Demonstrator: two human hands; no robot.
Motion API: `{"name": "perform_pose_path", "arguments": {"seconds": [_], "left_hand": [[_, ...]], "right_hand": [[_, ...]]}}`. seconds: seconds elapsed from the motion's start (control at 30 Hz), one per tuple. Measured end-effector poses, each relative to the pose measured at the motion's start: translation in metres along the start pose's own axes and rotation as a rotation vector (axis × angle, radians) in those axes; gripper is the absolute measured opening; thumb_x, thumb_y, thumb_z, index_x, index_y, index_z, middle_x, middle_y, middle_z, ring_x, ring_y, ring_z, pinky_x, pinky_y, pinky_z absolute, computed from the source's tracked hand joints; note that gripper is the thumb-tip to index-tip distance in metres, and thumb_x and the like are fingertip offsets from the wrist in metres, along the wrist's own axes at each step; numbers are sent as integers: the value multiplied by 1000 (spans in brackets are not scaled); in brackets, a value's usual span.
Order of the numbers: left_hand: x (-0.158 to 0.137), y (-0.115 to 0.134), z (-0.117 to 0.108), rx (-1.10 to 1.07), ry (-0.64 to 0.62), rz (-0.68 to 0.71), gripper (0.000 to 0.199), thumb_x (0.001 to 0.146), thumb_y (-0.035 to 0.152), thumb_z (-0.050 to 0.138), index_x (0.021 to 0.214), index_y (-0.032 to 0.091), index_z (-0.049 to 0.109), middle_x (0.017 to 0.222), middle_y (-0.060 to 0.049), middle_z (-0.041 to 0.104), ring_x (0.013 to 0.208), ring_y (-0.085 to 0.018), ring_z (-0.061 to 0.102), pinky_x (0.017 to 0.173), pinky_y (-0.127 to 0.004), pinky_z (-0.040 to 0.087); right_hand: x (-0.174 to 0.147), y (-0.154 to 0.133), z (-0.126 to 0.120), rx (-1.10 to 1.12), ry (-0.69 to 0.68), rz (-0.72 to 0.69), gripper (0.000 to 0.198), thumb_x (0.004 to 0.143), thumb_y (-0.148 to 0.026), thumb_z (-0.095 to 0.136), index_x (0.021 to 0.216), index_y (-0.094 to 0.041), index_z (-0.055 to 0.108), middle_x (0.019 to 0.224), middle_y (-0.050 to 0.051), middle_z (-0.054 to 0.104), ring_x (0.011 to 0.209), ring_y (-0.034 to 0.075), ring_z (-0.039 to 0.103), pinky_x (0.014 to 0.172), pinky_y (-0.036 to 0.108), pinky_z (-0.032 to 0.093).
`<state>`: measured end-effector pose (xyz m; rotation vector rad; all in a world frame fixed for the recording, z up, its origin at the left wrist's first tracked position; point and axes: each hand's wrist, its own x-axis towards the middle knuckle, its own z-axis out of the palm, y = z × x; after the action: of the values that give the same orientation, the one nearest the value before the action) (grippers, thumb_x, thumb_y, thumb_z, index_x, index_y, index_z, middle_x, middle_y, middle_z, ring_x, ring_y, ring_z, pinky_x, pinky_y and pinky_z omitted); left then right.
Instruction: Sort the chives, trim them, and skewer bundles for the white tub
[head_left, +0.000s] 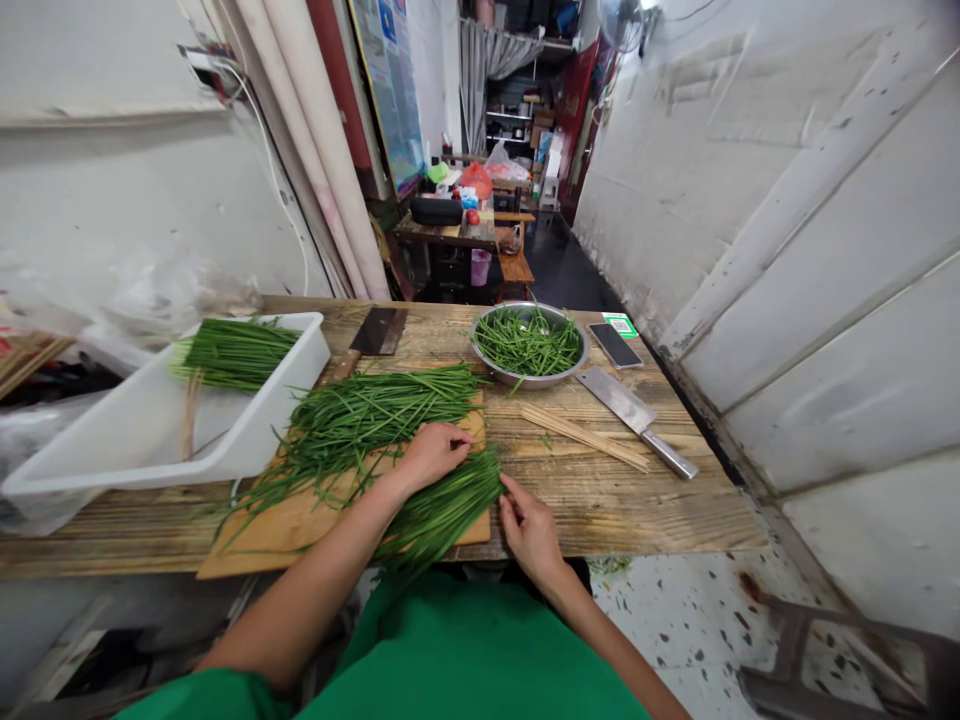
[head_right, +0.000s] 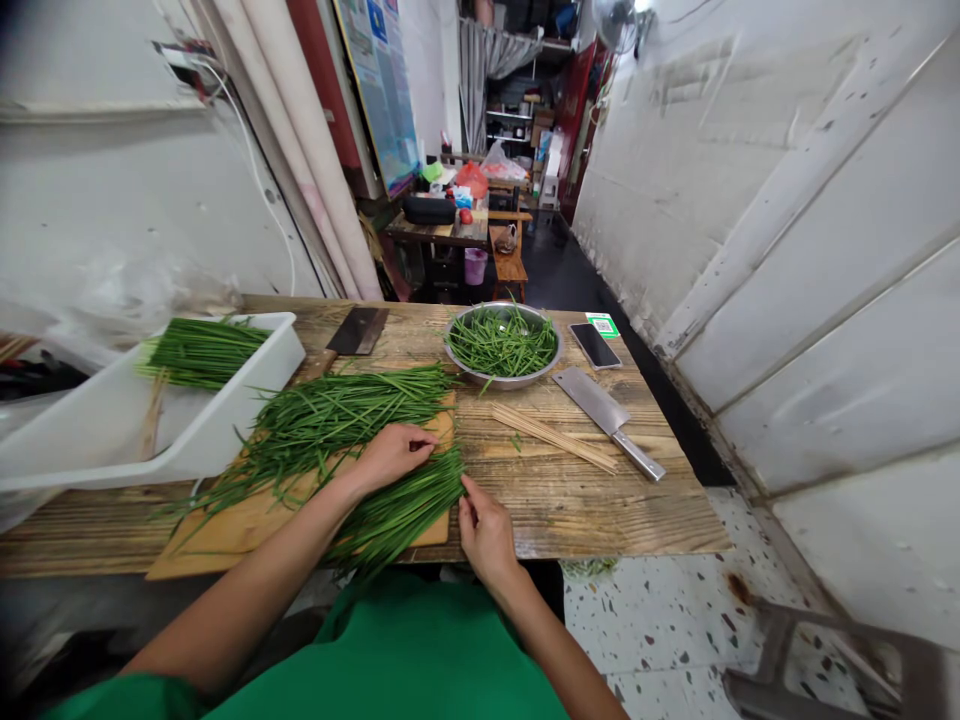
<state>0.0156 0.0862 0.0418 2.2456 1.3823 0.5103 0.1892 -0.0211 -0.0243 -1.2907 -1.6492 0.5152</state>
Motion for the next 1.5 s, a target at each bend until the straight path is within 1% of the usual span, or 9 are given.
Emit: {"name": "perform_pose_path", "arguments": {"seconds": [0.13,0.3,0.57,0.77,1.0,1.13,1.23,1.37,1.5], "left_hand": [[0,-1,0,-13,-11,-6,25,73,25,49,87,21,69,92,0,68,85,-17,61,77,-24,44],[1,-1,-1,12,-34,28,25,75,24,48,89,21,68,93,-1,67,86,-16,60,80,-26,42],[-2,3,-15,118,-185,235,24,78,18,48,92,26,67,89,-1,67,89,-16,56,83,-28,35],[5,-11,-28,280,66,78,24,79,20,45,92,22,65,88,-5,63,88,-18,52,77,-32,33],[19,-16,-22,488,36,178,16,76,25,53,81,21,68,76,-7,58,80,-20,47,69,-32,30],[18,-7,-18,441,76,215,21,79,26,48,76,19,67,75,-8,58,81,-20,47,71,-32,30],[13,-1,-7,321,50,208,19,80,25,49,79,20,67,78,-5,62,81,-18,50,74,-32,31],[8,1,8,137,65,115,15,77,23,52,80,21,67,78,-1,65,78,-16,54,75,-29,34],[9,1,9,10,53,59,15,75,23,53,76,18,67,74,-1,65,72,-14,56,69,-24,38]], "right_hand": [[0,-1,0,-1,-4,-2,35,83,-19,41,115,-18,54,99,8,65,81,17,64,71,28,52],[0,-1,1,-19,-1,-3,34,83,-19,40,114,-17,55,99,9,65,82,17,64,71,28,52],[0,-1,0,-3,16,-22,34,83,-20,41,115,-18,55,98,9,66,80,17,64,69,28,53],[-1,0,1,-8,8,-14,35,83,-19,41,115,-17,55,99,9,65,82,17,64,71,28,52],[-1,0,0,-16,-1,-9,35,83,-19,41,116,-18,54,99,9,65,81,17,64,71,28,52],[0,-1,-1,-22,8,-21,35,83,-20,41,116,-19,54,98,8,66,78,17,65,69,28,53],[0,-1,-1,-24,13,-22,35,83,-19,41,116,-19,54,100,8,65,81,17,64,70,28,53],[0,-2,-1,-39,15,-22,35,83,-20,42,116,-19,54,99,8,66,81,18,65,71,29,53],[1,-2,-1,-31,14,-24,35,83,-20,42,115,-18,55,100,9,65,82,18,64,71,30,53]]}}
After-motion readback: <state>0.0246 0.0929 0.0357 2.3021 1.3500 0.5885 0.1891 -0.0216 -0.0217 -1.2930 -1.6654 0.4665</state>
